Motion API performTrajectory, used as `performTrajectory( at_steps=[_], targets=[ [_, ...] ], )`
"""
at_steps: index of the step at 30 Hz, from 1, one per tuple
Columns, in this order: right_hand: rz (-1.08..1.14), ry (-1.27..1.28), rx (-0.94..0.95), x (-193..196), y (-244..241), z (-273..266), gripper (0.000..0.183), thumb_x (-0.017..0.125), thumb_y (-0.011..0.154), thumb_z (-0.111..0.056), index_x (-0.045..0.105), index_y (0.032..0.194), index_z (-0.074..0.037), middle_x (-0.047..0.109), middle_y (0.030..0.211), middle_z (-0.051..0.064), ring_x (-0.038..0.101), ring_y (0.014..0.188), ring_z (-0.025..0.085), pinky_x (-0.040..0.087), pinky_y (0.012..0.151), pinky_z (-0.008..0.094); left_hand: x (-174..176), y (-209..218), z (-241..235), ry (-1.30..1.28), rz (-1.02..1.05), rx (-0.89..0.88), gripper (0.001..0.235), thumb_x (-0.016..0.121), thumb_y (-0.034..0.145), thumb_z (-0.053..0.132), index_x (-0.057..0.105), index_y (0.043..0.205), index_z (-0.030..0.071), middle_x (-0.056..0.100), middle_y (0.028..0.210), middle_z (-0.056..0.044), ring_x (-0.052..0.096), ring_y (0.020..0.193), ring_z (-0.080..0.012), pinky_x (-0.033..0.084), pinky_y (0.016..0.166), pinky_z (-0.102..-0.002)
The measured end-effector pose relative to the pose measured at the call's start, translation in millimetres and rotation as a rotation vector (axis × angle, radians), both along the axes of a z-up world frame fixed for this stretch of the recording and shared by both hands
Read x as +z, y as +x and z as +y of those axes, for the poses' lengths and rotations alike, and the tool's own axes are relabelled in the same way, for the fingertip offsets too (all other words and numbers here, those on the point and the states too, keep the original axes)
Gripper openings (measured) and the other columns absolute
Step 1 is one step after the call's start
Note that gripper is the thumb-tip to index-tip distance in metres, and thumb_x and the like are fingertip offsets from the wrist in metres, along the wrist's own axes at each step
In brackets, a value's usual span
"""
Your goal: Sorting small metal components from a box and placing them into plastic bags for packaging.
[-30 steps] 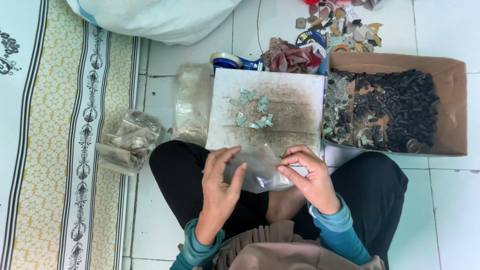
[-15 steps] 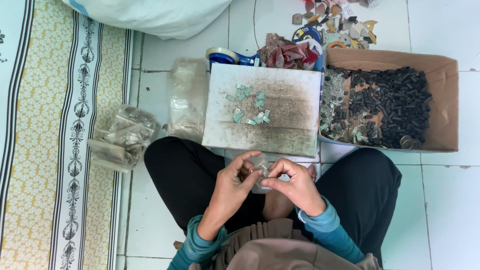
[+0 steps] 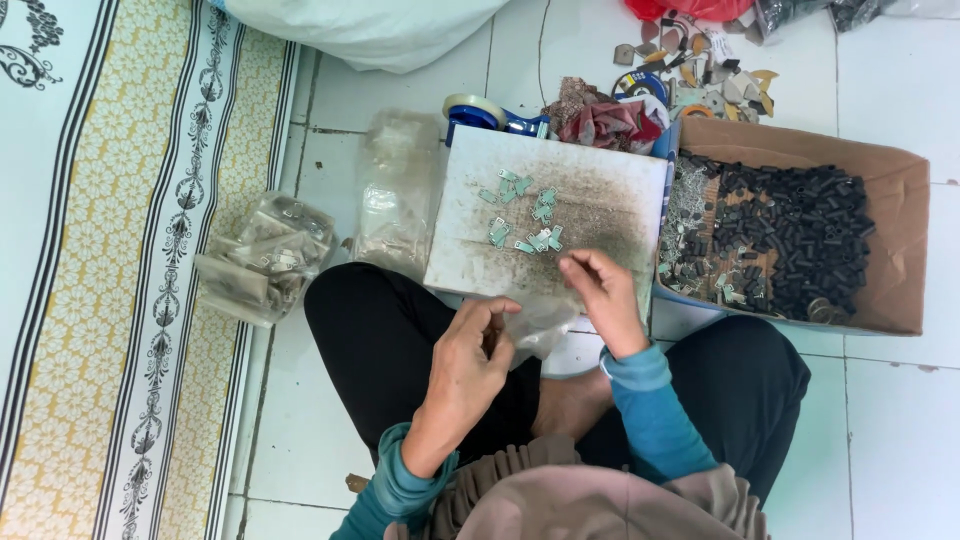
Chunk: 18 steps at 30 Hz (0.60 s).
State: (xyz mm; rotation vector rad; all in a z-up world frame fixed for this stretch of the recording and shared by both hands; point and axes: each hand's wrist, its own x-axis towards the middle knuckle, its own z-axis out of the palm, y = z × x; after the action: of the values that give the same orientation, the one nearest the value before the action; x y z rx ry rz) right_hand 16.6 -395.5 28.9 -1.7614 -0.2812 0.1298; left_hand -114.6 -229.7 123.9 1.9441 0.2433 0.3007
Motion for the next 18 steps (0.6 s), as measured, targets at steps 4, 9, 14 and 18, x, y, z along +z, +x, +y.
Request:
performTrajectory(
  at_steps=[4, 9, 14, 18],
  targets=[
    [-0.293, -0.261, -0.117, -59, 38, 18, 0.024, 0.085, 0.090, -0.015, 0.078, 0.112, -0.008, 0.070, 0.088, 0.015, 0.070, 0.076, 0.029, 0.056, 0.068, 0.037, 2, 1, 4, 0.039, -0.047, 0.044, 0.030, 0.068, 0.085, -0.008, 0.074, 0.112, 0.003, 0.061, 0.076, -0.009, 0.062, 0.059, -0.0190, 0.054, 0.048, -0.031],
    [-0.622, -0.661, -0.201, -101, 49, 25, 0.032, 0.087, 0.084, -0.028, 0.076, 0.110, -0.012, 0.060, 0.101, 0.005, 0.064, 0.094, 0.030, 0.055, 0.079, 0.042, -1, 8, 11, 0.005, -0.097, 0.077, 0.027, 0.066, 0.090, -0.007, 0.071, 0.115, 0.002, 0.062, 0.079, -0.012, 0.062, 0.060, -0.0193, 0.054, 0.048, -0.031],
    [-0.603, -0.500, -0.177, -92, 41, 14, 0.011, 0.082, 0.093, -0.016, 0.079, 0.102, -0.012, 0.065, 0.088, 0.006, 0.066, 0.085, 0.031, 0.056, 0.073, 0.039, 14, 26, 13, -0.021, -0.153, 0.084, 0.027, 0.064, 0.090, -0.009, 0.071, 0.114, 0.002, 0.061, 0.083, -0.012, 0.062, 0.063, -0.0199, 0.055, 0.050, -0.032],
    [-0.570, -0.499, -0.149, -94, 41, 9, 0.013, 0.081, 0.091, -0.021, 0.077, 0.101, -0.013, 0.065, 0.089, 0.006, 0.067, 0.087, 0.031, 0.056, 0.078, 0.041, 37, 30, 9, -0.004, -0.191, 0.080, 0.030, 0.061, 0.089, -0.012, 0.070, 0.114, 0.003, 0.059, 0.090, -0.014, 0.064, 0.066, -0.0225, 0.057, 0.053, -0.034]
  ],
)
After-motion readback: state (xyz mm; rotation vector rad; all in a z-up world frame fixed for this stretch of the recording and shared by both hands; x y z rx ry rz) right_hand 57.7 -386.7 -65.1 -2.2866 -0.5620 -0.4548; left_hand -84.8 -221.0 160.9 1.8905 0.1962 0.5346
